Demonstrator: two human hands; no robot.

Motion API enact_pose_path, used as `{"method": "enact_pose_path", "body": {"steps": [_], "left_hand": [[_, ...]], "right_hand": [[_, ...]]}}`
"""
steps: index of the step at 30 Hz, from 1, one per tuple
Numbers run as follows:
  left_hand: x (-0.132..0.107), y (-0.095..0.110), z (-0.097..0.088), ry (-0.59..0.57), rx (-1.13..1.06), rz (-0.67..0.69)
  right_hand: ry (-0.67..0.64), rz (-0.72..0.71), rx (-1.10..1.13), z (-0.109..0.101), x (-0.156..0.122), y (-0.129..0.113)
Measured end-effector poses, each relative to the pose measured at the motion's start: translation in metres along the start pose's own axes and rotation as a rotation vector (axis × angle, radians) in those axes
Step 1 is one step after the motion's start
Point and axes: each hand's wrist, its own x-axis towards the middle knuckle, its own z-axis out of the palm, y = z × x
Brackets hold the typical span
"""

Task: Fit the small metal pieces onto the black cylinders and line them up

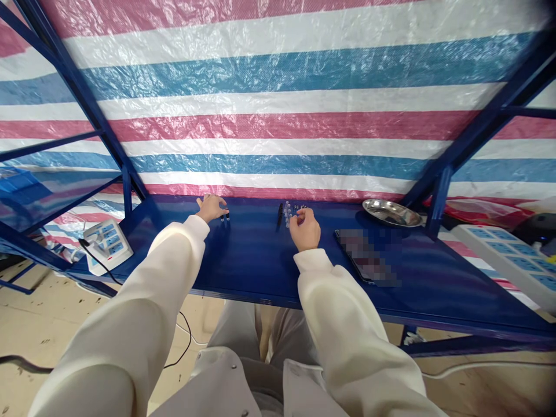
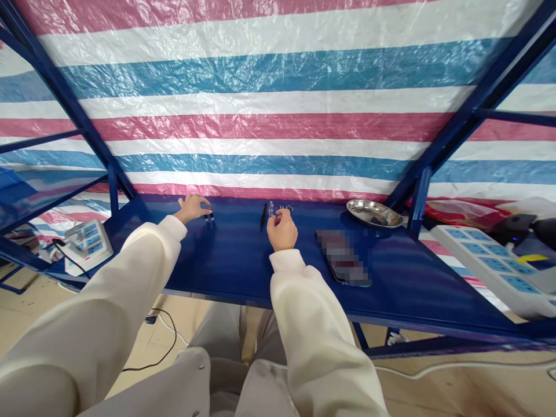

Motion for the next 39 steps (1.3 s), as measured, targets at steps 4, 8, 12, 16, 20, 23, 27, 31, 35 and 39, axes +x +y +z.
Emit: {"method": "enact_pose_path", "body": {"steps": [4, 8, 12, 16, 20, 23, 27, 31, 35, 39], "left_hand": [[-0.014, 0.023, -0.011, 0.195, -0.034, 0.175], [-0.038, 0.057, -0.005, 0.217, -0.069, 0.521], [-0.06, 0.089, 0.025, 0.039, -0.025, 0.746], [-0.067, 0.111, 0.056, -0.034, -0.017, 0.594], [-0.064, 0.122, 0.073, -0.078, 0.008, 0.507], [-0.059, 0.124, 0.078, -0.042, 0.027, 0.513], [-0.051, 0.125, 0.078, 0.055, 0.096, 0.565], [-0.047, 0.126, 0.073, 0.06, 0.155, 0.573], [-0.049, 0.12, 0.068, 0.1, 0.025, 0.509], [-0.058, 0.106, 0.068, 0.206, -0.33, 0.363]], "right_hand": [[-0.125, 0.093, -0.135, 0.011, 0.002, 0.014], [-0.213, 0.091, -0.245, 0.019, 0.0, 0.018], [-0.259, 0.083, -0.308, 0.018, -0.003, 0.014], [-0.264, 0.081, -0.321, 0.016, -0.003, 0.012], [-0.268, 0.083, -0.315, 0.015, -0.003, 0.011], [-0.286, 0.091, -0.322, 0.015, -0.002, 0.009], [-0.327, 0.115, -0.361, 0.014, -0.001, 0.006], [-0.339, 0.118, -0.406, 0.016, -0.001, 0.006], [-0.336, 0.099, -0.418, 0.019, 0.0, 0.008], [-0.319, 0.081, -0.408, 0.022, 0.001, 0.012]]}}
